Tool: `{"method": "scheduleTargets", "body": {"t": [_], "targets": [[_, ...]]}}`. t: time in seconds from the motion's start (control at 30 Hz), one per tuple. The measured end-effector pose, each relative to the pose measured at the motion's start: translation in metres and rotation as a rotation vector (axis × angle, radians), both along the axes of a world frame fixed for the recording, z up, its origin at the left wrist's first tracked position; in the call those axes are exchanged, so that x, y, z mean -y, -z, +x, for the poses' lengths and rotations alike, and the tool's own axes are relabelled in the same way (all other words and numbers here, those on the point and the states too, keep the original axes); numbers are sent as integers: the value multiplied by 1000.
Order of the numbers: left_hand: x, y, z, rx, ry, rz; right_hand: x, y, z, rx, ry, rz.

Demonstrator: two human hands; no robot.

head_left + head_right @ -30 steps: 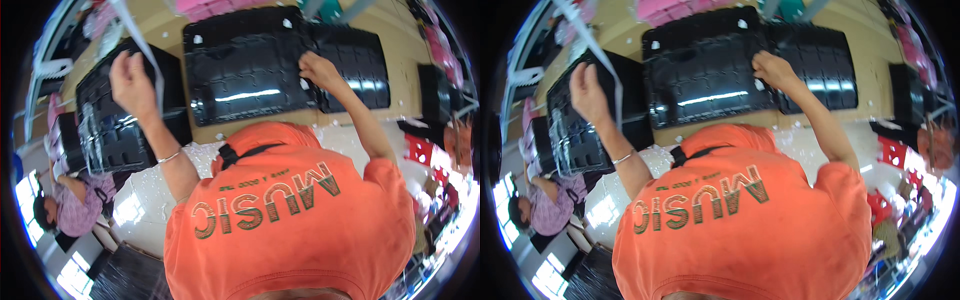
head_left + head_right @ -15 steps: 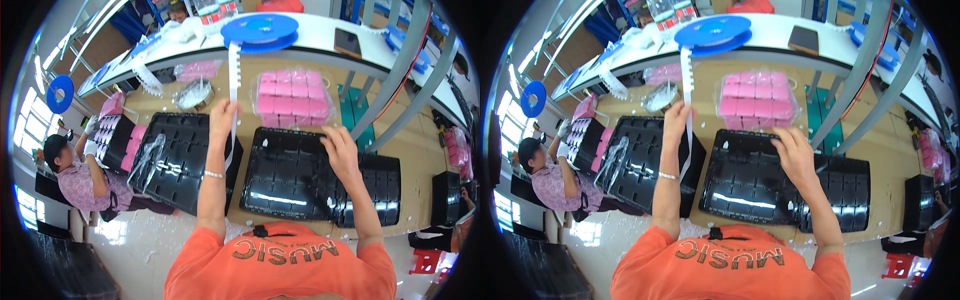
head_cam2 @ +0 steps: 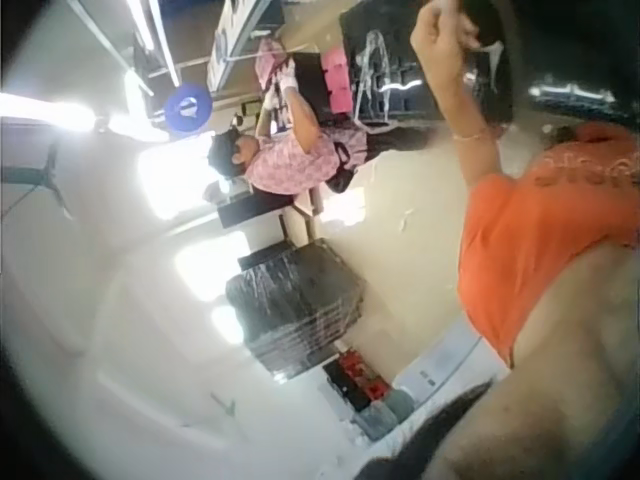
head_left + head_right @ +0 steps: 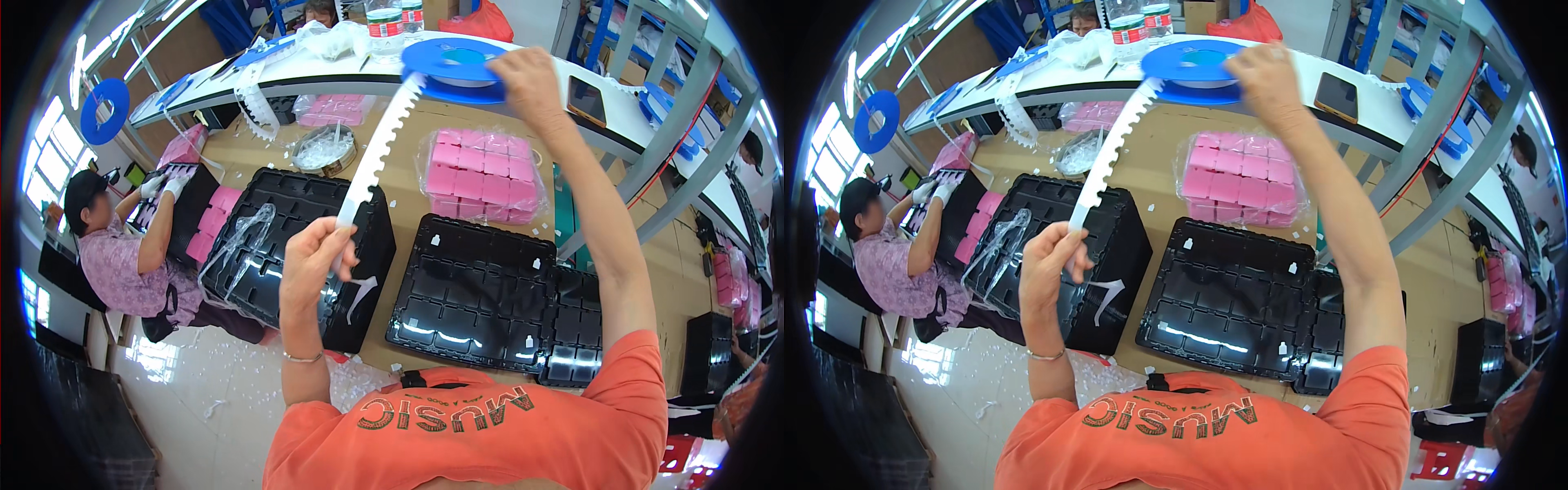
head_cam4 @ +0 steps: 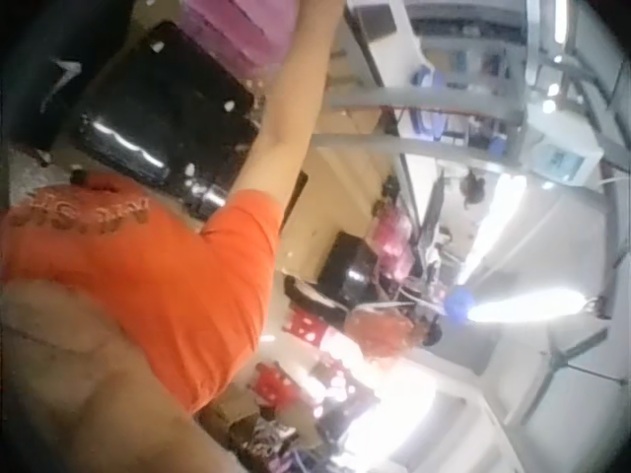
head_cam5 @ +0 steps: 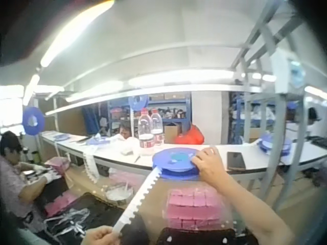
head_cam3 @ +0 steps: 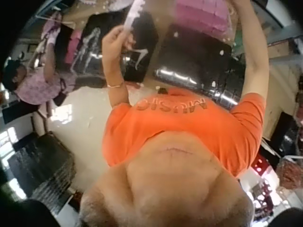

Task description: The person attaches white clips to black trays and layers pink sheets inside them by hand, working in a factory environment.

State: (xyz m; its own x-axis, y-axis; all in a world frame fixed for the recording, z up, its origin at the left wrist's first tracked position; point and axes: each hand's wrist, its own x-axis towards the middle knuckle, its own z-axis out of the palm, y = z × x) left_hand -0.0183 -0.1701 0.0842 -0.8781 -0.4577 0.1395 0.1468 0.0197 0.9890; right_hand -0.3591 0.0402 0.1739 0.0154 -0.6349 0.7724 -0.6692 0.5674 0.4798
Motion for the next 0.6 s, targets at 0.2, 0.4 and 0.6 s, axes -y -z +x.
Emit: {"method": "scheduleTargets", "body": {"t": [0.2,0.4,0.6], "targets": [[-5,15,48,39,-56,-40,-29,-20,10,150,412,-212],[-10,17,98,207,-140,-30,1,11,47,136,-52,-98],[-1,16,176,339,-455,-308,-32,-7,-35,52,118,-138]]}}
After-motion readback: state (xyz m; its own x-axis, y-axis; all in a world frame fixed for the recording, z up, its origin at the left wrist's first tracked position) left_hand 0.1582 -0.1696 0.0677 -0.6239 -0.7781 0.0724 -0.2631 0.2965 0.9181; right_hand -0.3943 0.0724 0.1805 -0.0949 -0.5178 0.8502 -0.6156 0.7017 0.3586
